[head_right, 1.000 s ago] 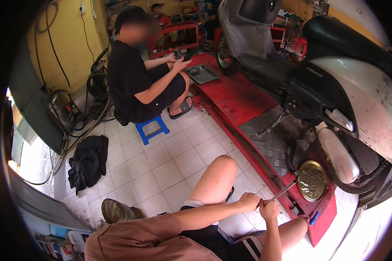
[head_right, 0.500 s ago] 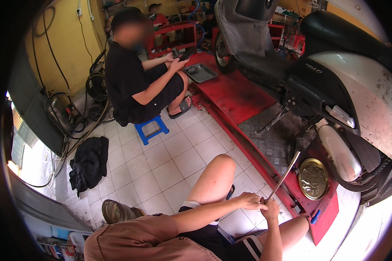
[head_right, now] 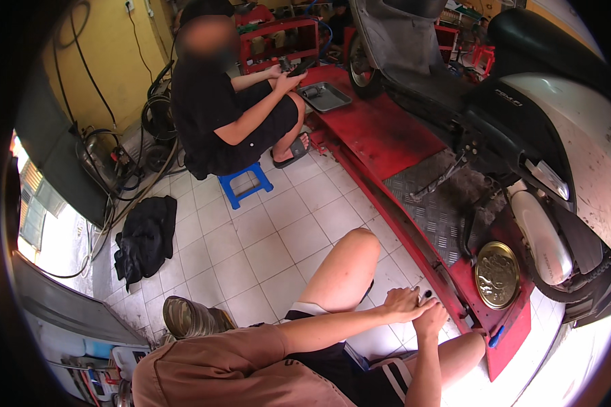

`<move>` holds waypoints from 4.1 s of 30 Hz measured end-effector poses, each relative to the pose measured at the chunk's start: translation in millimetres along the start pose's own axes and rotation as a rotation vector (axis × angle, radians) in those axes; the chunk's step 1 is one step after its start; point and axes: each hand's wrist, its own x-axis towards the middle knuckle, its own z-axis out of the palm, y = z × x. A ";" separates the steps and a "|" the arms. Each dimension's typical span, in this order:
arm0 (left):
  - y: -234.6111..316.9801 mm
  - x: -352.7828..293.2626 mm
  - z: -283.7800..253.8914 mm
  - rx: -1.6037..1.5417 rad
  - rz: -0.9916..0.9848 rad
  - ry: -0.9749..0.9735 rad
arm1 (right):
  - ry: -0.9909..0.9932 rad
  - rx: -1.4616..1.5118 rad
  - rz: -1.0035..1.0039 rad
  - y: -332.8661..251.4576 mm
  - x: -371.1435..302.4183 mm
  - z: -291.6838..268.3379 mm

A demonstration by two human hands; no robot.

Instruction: The person is working on the engine area of a white scooter, using a T-handle wrench to loosen a bolt and a screwdriver to adjust components. A metal tray is placed underneath to catch fluids. The person switches between tools and positions while seated on a low stool.

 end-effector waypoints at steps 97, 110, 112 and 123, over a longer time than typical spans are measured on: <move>131.2 -14.4 -176.4 -1.807 0.378 -0.166 | 0.737 0.458 0.078 -85.2 -32.2 -142.5; 158.0 -32.6 -170.4 -1.524 0.261 -0.272 | -0.640 1.347 -0.118 -17.6 -57.5 -140.6; 162.5 -26.0 -170.5 -1.573 0.246 -0.270 | -0.291 0.829 -0.117 -24.7 -62.7 -160.7; 114.8 88.0 -183.1 -1.797 0.213 -0.364 | -0.657 1.699 -0.056 63.9 13.7 -183.6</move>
